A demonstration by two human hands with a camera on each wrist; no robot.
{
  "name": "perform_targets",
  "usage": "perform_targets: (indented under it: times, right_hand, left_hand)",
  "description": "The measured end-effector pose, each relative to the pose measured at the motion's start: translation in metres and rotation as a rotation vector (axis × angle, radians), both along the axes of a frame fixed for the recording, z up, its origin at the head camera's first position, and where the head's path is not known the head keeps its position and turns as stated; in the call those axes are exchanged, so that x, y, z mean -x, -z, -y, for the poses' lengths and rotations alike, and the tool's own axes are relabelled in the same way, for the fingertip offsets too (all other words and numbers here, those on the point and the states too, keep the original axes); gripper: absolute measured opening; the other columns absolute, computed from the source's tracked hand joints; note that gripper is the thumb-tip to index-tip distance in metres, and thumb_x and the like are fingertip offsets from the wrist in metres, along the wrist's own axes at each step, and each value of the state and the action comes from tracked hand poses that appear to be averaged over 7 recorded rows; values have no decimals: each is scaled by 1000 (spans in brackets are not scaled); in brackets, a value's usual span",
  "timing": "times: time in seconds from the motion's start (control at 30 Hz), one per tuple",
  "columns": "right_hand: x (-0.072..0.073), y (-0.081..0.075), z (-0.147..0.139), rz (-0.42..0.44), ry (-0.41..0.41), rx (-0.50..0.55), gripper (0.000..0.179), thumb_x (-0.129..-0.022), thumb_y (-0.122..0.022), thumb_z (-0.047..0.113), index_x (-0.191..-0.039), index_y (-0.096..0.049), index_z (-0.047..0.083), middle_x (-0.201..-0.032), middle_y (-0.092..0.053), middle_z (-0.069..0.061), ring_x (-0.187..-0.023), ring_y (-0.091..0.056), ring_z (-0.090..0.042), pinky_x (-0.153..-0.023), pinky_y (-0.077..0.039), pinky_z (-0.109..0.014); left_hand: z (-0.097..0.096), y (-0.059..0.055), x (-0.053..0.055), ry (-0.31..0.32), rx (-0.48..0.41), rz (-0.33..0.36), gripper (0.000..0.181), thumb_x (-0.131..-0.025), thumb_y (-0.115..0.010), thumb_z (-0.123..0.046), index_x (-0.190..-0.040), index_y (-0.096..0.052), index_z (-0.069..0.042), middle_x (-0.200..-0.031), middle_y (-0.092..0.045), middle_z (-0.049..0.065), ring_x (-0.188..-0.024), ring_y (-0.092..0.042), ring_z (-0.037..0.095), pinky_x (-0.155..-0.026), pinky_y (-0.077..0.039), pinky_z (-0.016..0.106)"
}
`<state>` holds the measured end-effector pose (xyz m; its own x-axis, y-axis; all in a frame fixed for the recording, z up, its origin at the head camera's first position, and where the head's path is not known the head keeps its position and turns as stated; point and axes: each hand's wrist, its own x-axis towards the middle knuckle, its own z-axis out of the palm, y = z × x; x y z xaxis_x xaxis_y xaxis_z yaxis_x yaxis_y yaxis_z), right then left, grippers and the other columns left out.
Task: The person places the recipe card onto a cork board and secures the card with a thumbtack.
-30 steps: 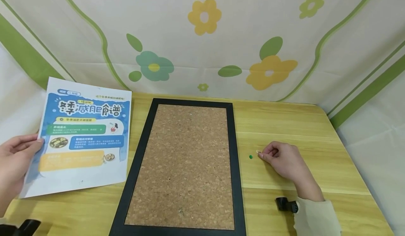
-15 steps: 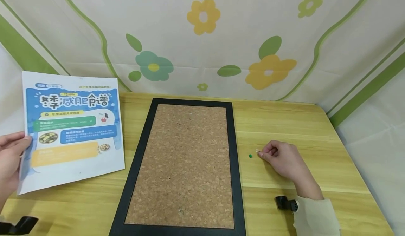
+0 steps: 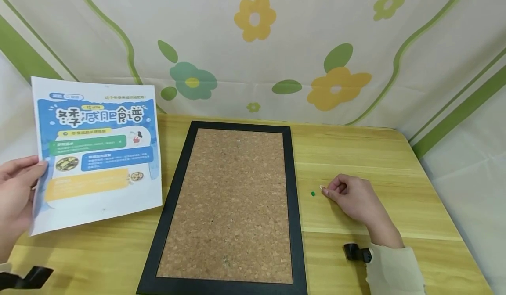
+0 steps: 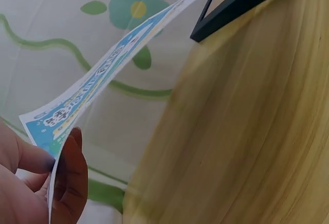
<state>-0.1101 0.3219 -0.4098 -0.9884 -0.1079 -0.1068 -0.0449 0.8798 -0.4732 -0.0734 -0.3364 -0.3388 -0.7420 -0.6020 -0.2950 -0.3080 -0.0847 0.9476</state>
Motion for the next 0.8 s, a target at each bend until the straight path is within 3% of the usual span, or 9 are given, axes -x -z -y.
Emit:
perform_targets:
  times: [0.23, 0.43, 0.67, 0.8]
  right_hand:
    - [-1, 0, 0, 4, -2, 6, 27, -104, -73, 39, -95, -74, 14, -83, -68, 2, -71, -53, -10, -66, -41, -26]
    - [0, 0, -1, 11, -5, 12, 27, -105, -72, 39, -96, -73, 14, -83, -67, 2, -71, -53, -11, -65, -41, -26]
    - [0, -2, 1, 9, -15, 19, 24, -105, -72, 36, -96, -73, 14, -82, -67, 2, -71, -54, -11, -66, -42, -26]
    - [0, -2, 1, 7, -16, 17, 23, -105, -73, 35, -95, -73, 14, -81, -67, 1, -70, -54, -12, -66, -42, -26]
  left_hand:
    - [-25, -1, 2, 140, 2, -39, 19, -104, -72, -27, -121, -65, -27, -98, -71, -23, -81, -67, -1, -64, -55, 17]
    - [-47, 2, 6, 239, 63, -3, 16, -106, -69, -28, -122, -65, -28, -98, -71, -22, -80, -67, 2, -65, -55, 19]
    - [-77, 9, 11, 328, 233, 72, 27, -110, -61, -32, -135, -63, -24, -105, -67, -23, -88, -66, 2, -71, -55, 19]
    - [-92, 11, 13, 356, 244, 88, 34, -111, -59, -34, -142, -61, -20, -109, -66, -19, -94, -65, 3, -75, -55, 18]
